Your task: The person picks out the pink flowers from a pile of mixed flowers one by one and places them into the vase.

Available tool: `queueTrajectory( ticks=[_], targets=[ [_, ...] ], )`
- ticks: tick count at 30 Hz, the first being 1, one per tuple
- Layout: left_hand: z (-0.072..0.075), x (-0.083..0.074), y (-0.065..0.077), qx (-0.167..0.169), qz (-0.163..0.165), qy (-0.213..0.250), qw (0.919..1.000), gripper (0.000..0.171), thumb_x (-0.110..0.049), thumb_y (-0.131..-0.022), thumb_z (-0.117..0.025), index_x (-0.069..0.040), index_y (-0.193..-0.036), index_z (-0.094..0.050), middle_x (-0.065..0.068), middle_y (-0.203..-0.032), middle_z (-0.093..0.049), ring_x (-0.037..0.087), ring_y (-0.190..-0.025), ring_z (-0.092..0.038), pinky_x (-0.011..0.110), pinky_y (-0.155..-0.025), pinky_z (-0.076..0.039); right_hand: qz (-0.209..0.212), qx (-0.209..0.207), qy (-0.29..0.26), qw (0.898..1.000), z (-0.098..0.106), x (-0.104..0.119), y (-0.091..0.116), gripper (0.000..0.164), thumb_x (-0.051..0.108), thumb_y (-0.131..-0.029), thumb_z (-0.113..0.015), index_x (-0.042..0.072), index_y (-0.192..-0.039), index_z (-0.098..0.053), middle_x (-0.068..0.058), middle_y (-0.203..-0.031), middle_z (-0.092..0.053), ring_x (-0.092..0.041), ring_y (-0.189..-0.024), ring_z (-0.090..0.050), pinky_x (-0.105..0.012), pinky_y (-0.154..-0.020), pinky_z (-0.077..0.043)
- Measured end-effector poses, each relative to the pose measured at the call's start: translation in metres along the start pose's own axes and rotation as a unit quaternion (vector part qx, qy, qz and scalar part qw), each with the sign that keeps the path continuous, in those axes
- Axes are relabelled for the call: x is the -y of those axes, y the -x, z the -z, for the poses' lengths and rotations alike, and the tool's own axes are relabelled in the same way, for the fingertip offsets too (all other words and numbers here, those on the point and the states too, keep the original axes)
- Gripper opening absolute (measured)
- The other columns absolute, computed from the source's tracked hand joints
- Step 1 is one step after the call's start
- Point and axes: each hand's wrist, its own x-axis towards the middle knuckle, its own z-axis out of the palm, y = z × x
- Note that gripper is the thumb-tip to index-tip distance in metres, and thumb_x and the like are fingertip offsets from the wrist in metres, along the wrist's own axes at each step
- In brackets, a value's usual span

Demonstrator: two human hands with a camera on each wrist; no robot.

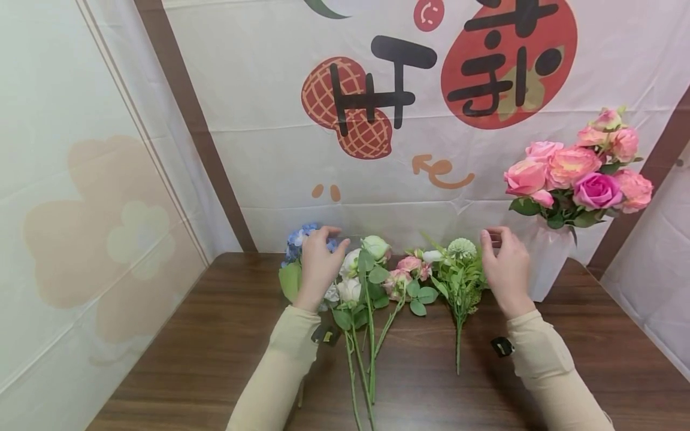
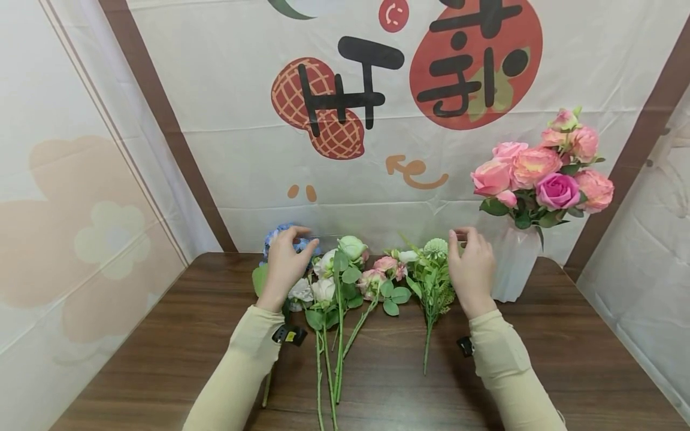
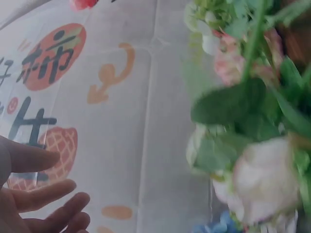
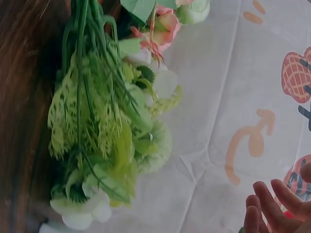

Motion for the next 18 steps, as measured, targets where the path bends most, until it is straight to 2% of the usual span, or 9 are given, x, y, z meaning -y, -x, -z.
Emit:
queueTrajectory(
  ticks=[6, 9, 13, 18],
  targets=[
    [-0.018, -0.014, 0.001, -0.002, -0.010, 0.015, 0.9998, 0.028, -0.017, -0.083, -0.071, -0.003, -0.107, -0.066, 0.013, -0.099, -0.066, 0.028, -0.091, -0.053, 0.040, -0.083, -0.041, -0.009, 0.034, 0.017, 0.999, -0.011, 0.000, 0.005, 0.038, 0.032, -0.099, -0.046, -0.002, -0.108, -0.062, -0.022, -0.098, -0.066, -0.038, -0.088, -0.062, -0.050, -0.083, -0.044],
    [-0.026, -0.021, 0.001, 0.005, -0.005, 0.022, 0.9997, 0.027, -0.016, -0.082, -0.072, -0.004, -0.105, -0.066, 0.013, -0.096, -0.066, 0.029, -0.090, -0.055, 0.040, -0.082, -0.043, -0.019, 0.050, 0.026, 0.998, -0.016, 0.001, 0.007, 0.040, 0.035, -0.099, -0.046, 0.000, -0.109, -0.063, -0.021, -0.099, -0.066, -0.037, -0.089, -0.062, -0.051, -0.081, -0.045],
    [-0.037, -0.030, 0.002, 0.030, 0.007, 0.025, 0.9992, 0.026, -0.017, -0.082, -0.072, -0.004, -0.105, -0.067, 0.012, -0.094, -0.066, 0.028, -0.090, -0.057, 0.040, -0.082, -0.044, -0.031, 0.064, 0.029, 0.997, -0.019, 0.004, 0.007, 0.041, 0.037, -0.099, -0.045, 0.002, -0.110, -0.063, -0.019, -0.101, -0.067, -0.036, -0.090, -0.062, -0.051, -0.080, -0.046],
    [-0.052, -0.039, 0.005, 0.072, 0.025, 0.018, 0.9969, 0.021, -0.019, -0.084, -0.071, -0.005, -0.099, -0.067, 0.008, -0.090, -0.066, 0.025, -0.085, -0.059, 0.036, -0.074, -0.048, -0.044, 0.080, 0.032, 0.995, -0.023, 0.007, 0.006, 0.046, 0.042, -0.099, -0.042, 0.004, -0.111, -0.064, -0.018, -0.103, -0.067, -0.034, -0.092, -0.063, -0.051, -0.080, -0.046]
  ],
)
